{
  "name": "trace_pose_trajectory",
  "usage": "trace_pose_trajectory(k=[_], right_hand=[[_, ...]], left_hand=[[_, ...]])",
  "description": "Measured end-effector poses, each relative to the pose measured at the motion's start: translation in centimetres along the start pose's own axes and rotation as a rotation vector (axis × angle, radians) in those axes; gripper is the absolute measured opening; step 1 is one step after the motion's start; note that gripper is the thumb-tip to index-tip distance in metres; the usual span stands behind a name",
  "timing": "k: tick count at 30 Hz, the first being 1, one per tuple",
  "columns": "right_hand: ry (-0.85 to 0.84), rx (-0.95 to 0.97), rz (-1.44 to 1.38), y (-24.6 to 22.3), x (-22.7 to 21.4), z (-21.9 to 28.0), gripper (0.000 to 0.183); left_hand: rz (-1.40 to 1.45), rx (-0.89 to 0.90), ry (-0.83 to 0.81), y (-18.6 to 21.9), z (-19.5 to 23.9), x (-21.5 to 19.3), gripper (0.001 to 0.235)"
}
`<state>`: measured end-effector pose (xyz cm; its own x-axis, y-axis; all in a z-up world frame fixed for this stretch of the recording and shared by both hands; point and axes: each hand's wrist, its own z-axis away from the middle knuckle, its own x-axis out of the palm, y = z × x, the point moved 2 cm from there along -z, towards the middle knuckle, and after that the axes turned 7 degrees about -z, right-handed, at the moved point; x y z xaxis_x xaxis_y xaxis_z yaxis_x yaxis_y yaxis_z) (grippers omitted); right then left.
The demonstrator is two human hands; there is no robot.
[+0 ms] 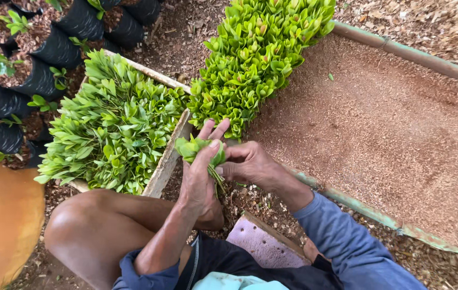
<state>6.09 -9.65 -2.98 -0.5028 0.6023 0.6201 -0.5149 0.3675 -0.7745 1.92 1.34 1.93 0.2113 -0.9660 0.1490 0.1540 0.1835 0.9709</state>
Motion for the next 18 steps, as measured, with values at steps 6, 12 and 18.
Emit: trace_pose_trajectory(k=[6,12,18], right_hand=[[0.254,-0.15,-0.123,-1.5,-2.6,0.1,0.012],[0.522,-0.438,0.086,-6.8,-14.1,0.4,0.015],[0.424,-0.618,1.256,-4.9,-21.5,-1.5,0.012]], left_hand=[[0.254,-0.11,0.175,0.5,-1.1,-1.1,0.049],[0.259,-0.186,0.371,-3.4,-1.5,-3.2,0.035],[0.231,-0.307,0.415,-2.1,-1.2,-1.4,0.037]])
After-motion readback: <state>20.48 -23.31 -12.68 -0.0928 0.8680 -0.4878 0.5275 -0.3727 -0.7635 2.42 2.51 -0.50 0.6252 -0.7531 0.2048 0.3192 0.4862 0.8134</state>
